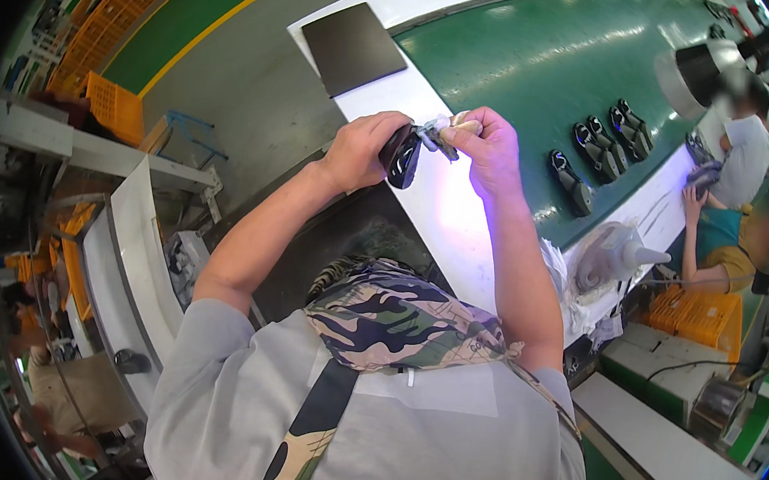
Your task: Apply adhesive to the upper edges of shoes using a small applicator tool at a factory workstation.
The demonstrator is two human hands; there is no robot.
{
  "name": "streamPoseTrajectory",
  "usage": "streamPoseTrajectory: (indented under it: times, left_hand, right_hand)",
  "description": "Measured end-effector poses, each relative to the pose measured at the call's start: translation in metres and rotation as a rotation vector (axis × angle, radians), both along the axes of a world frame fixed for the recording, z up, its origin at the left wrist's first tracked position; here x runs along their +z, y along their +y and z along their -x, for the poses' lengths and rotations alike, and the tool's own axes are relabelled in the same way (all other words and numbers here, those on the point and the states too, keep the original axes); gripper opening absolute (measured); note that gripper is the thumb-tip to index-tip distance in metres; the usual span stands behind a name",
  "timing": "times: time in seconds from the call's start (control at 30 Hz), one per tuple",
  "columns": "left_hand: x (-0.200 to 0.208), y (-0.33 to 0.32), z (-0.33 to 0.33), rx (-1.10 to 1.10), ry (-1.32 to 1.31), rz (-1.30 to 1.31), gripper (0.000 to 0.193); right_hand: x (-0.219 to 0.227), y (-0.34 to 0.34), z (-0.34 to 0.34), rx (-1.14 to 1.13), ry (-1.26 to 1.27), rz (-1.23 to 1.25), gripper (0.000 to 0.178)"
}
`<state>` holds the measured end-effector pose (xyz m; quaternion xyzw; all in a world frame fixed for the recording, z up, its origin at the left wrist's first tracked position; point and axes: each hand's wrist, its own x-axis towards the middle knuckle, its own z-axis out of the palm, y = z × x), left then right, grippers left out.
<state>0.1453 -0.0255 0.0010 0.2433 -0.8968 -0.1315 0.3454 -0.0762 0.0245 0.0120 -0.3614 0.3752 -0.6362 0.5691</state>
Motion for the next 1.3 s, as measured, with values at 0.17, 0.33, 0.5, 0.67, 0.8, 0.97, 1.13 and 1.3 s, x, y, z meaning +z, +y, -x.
streamPoseTrajectory:
  times: [0.17,0.33,0.5,0.67,0.8,0.97,1.13,1.3]
  left_hand:
    - [0.0,0.003,-0.041,0.141,-0.059,-0.165,0.05]
    - [0.015,0.001,-0.089,0.129,-0.311,-0.586,0.047]
    - [0.017,0.0,-0.133,0.103,-0.319,-0.735,0.054]
    - [0.015,-0.005,-0.166,0.09,-0.351,-0.873,0.062]
    - [0.016,-0.008,-0.18,0.066,-0.337,-0.916,0.065]
    - [0.021,-0.016,-0.184,0.0,-0.339,-0.976,0.064]
    - [0.011,-0.021,-0.181,-0.097,-0.218,-1.174,0.061]
    - [-0.009,-0.025,-0.178,-0.149,0.068,-1.502,0.058]
  right_hand:
    - [0.006,-0.02,-0.037,0.049,0.083,0.039,0.019]
    - [0.007,-0.043,-0.075,0.072,0.143,0.097,0.017]
    - [0.003,-0.063,-0.112,0.144,0.134,0.121,0.018]
    - [-0.006,-0.08,-0.139,0.172,0.088,0.165,0.019]
    - [0.001,-0.086,-0.158,0.186,0.064,0.202,0.019]
    - [-0.008,-0.091,-0.16,0.166,0.18,0.234,0.018]
    - [-0.015,-0.087,-0.155,0.153,0.24,0.238,0.017]
    - [-0.024,-0.079,-0.154,0.193,0.238,0.247,0.017]
